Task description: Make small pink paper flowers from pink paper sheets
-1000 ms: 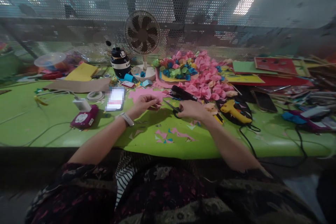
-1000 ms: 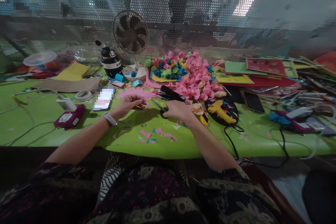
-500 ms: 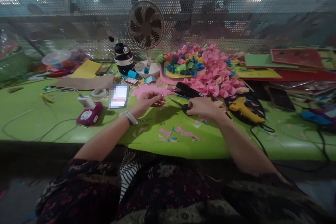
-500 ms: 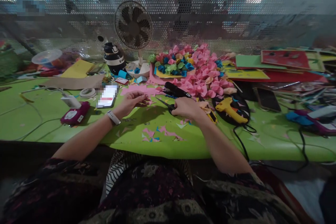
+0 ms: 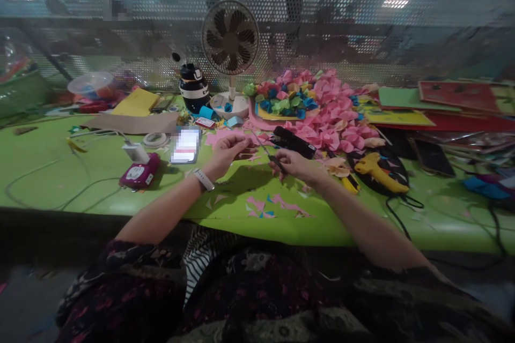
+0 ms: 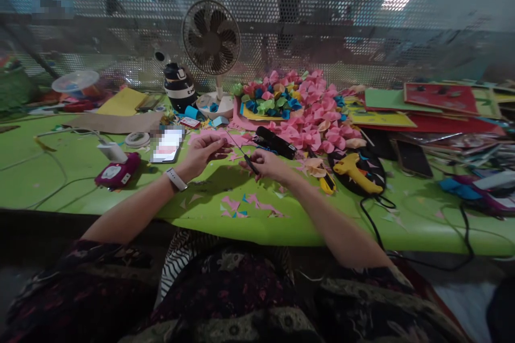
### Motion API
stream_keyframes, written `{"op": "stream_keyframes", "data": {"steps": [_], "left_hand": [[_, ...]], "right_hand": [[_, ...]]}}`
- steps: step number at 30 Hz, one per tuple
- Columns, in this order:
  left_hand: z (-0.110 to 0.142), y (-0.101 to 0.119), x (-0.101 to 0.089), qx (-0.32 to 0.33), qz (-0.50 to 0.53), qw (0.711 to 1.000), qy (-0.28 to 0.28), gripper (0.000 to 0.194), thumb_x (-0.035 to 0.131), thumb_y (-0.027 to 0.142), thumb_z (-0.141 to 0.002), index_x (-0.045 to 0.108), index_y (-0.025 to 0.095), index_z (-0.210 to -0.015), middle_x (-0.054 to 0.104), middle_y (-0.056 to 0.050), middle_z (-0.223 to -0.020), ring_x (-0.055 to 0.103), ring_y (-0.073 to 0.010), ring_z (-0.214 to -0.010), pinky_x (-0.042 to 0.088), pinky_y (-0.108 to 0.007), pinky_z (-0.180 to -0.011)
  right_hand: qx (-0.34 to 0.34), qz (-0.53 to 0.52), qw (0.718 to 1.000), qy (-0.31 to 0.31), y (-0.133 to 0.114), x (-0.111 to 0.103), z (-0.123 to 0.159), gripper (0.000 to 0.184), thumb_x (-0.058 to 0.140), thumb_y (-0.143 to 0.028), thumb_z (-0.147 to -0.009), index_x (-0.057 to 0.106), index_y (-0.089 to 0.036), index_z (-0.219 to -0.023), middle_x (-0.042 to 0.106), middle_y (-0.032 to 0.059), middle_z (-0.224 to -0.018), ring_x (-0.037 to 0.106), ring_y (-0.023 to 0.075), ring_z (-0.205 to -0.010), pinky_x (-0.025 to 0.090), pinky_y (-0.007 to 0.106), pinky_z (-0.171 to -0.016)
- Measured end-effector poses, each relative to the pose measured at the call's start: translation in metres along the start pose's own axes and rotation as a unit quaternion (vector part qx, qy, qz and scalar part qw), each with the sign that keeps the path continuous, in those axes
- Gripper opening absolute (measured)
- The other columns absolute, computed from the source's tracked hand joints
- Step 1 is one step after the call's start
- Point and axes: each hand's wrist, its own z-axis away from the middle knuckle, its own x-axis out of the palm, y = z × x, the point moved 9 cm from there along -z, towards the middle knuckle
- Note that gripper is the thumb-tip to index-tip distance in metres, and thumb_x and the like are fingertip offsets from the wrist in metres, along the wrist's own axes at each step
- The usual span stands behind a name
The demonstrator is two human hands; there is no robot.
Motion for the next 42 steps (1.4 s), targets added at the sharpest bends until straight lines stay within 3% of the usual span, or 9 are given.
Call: {"op": "stream_keyframes", "data": {"steps": [15,30,42], "left_hand": [[0.001,-0.003,0.005,-0.003,0.046,0.999,-0.015,0.041,0.088,0.042,-0.066,0.069,0.013,-0.087,0.077,-0.006,-0.085,0.075,-0.0175,-0.078,0.059,-0.028,-0.075],[0.004,-0.005,0.006,-0.031,0.040,0.999,0.001,0.027,0.083,0.032,-0.075,0.066,0.013,-0.085,0.076,-0.005,-0.085,0.075,-0.0170,-0.077,0.059,-0.029,-0.076],[0.002,-0.006,0.005,-0.029,0.058,0.998,-0.006,0.028,0.083,0.032,-0.075,0.066,0.013,-0.089,0.077,-0.007,-0.090,0.076,-0.0169,-0.081,0.059,-0.026,-0.073]], "right_hand": [[-0.027,0.014,0.999,-0.043,-0.004,0.010,0.001,0.051,0.079,-0.060,-0.066,0.055,-0.020,-0.086,0.065,0.0035,-0.078,0.061,0.0162,-0.071,0.048,0.026,-0.054],[-0.012,0.046,0.999,0.004,-0.015,0.011,0.008,0.058,0.077,-0.068,-0.060,0.052,-0.020,-0.079,0.057,-0.0011,-0.067,0.050,0.0116,-0.059,0.032,0.025,-0.051],[-0.045,0.040,0.998,0.017,-0.012,0.009,0.004,0.057,0.076,-0.069,-0.060,0.051,-0.020,-0.076,0.057,-0.0028,-0.066,0.053,0.0126,-0.060,0.037,0.026,-0.054]]}}
